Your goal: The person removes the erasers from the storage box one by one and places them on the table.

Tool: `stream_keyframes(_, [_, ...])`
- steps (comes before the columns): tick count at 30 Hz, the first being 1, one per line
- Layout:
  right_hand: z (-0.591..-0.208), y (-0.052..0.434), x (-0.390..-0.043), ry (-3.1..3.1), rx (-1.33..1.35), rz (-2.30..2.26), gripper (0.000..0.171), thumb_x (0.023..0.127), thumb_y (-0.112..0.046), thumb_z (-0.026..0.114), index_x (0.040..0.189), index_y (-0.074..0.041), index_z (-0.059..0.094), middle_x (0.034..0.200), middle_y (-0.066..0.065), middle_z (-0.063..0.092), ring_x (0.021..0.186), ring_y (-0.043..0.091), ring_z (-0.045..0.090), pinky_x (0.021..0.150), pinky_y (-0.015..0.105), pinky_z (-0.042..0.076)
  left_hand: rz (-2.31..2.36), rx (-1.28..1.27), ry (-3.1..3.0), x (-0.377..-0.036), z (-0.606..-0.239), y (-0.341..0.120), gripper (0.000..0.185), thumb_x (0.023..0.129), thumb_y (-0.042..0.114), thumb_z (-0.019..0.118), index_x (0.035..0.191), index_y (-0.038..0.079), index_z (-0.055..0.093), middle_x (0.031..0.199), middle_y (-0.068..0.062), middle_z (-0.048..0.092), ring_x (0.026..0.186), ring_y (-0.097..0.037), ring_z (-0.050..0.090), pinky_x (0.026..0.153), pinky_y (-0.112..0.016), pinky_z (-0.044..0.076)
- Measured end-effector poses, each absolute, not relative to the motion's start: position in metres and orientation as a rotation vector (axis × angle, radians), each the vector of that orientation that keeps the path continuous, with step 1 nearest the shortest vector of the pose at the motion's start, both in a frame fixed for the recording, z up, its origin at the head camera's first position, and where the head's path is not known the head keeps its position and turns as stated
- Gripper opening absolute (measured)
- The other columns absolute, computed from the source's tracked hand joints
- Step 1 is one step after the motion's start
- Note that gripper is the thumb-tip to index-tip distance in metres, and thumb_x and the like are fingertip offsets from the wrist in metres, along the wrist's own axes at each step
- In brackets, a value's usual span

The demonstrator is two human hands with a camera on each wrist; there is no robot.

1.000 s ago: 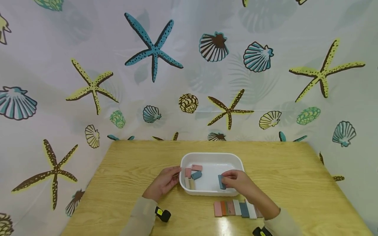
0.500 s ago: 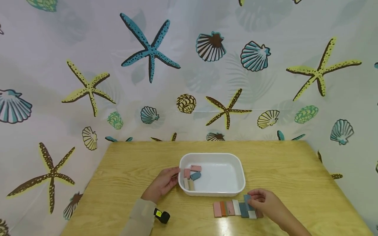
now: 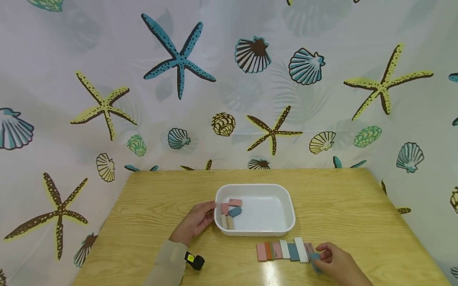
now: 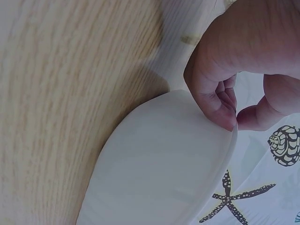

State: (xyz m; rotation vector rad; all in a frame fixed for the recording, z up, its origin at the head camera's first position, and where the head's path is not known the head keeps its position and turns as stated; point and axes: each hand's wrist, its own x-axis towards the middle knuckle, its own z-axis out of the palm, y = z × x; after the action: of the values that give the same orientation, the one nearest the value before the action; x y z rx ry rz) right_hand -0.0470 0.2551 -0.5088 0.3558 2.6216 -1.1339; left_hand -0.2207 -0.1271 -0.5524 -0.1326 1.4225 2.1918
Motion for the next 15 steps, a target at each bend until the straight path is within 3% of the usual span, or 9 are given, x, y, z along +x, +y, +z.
stream_keyframes(7, [-0.523, 0.256, -0.042, 2.649, 0.323, -1.086, 0.037, 0.076, -0.012, 0.073, 0.104, 0.002, 0.052, 0.083, 0.005, 0.056, 0.074, 0.016, 0.056, 0.066, 0.035, 0.051, 2.183, -0.133, 1.433, -0.220, -0.551, -0.128, 0.043, 0.095, 0.013, 0.053, 0.130, -0.010, 0.043, 0.109, -0.012, 0.056, 0.085, -0.010, 0.055, 0.075, -0.021, 0.049])
stream_keyframes(15, [-0.527, 0.249, -0.043, 2.680, 0.273, -1.040, 0.047, 0.077, -0.009, 0.071, 0.109, 0.012, 0.045, 0.081, 0.006, 0.058, 0.072, 0.019, 0.060, 0.065, 0.036, 0.053, 2.180, -0.119, 1.437, -0.219, -0.548, -0.128, 0.043, 0.096, 0.014, 0.052, 0.130, -0.010, 0.043, 0.109, -0.012, 0.055, 0.087, -0.010, 0.055, 0.076, -0.021, 0.049])
